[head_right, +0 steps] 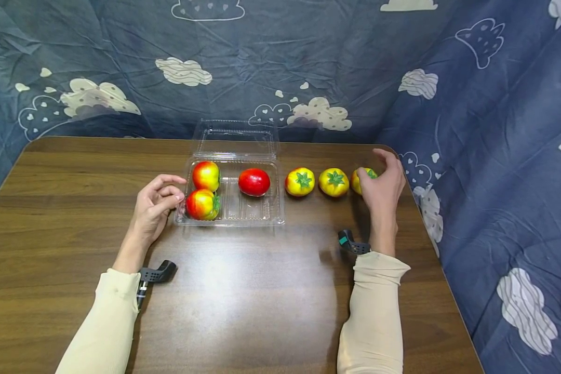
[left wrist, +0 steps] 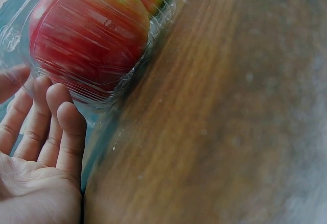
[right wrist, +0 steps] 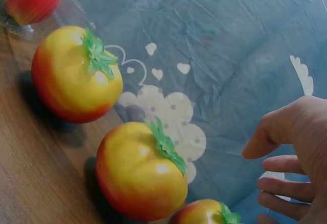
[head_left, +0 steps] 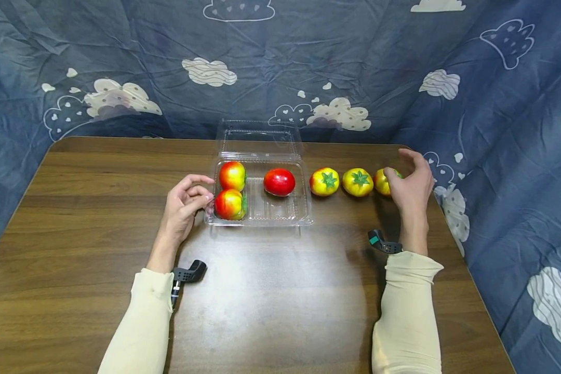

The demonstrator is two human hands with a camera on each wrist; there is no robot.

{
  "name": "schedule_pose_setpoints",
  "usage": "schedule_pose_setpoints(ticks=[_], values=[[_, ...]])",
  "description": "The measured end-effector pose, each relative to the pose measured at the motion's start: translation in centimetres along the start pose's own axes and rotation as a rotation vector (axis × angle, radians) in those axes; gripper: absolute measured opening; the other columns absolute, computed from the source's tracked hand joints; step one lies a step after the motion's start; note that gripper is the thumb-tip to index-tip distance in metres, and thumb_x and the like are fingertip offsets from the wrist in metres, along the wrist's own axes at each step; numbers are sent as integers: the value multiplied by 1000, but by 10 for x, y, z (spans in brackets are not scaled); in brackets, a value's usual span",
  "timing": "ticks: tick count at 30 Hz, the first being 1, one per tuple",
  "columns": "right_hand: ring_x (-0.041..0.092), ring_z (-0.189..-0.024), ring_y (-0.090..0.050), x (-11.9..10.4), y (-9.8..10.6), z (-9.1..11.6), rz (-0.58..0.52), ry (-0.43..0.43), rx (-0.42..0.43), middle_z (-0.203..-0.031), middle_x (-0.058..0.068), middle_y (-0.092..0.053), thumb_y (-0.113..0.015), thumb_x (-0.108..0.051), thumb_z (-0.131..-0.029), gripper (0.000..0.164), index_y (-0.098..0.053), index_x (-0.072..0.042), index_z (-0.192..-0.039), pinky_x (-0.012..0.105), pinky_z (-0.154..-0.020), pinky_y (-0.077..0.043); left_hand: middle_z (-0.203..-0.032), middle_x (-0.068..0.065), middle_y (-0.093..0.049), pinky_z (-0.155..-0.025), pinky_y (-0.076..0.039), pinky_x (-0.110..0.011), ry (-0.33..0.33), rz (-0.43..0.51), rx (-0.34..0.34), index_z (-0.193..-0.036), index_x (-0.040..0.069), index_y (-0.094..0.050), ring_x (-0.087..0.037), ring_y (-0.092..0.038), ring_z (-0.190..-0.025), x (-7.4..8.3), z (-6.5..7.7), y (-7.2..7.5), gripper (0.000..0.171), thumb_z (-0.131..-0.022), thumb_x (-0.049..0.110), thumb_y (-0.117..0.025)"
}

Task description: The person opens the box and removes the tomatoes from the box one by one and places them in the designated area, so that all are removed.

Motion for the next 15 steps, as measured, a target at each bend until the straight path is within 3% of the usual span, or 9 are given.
schedule_pose_setpoints(ticks=[5, 15], values=[[26, -132, -61, -8, -1, 2, -27, 23, -6, -141, 7, -66, -75, -21, -90, 49, -67, -11, -138, 40, -114, -50, -76, -9, -69, -57, -58, -22, -1, -7, 1, -122, -17, -57, -16, -62, -55, 1, 0, -1, 33, -90, -22, -55], [30, -132, -60, -27, -19, 9, -55, 109, -114, -138, 10, -67, -74, -23, -92, 46, -68, -11, -136, 49, -112, -50, -76, -9, -69, -57, -58, -21, -1, -9, 6, -121, -16, -58, -16, -62, -56, 1, 0, 0, 32, -90, -22, -56]])
Point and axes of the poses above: each hand's wrist, its own z-axis away from the middle knuckle, its own y-axis out of the back of the hand, x = y × z, the point moved 3 cm from there along -z, towards the middle knuckle
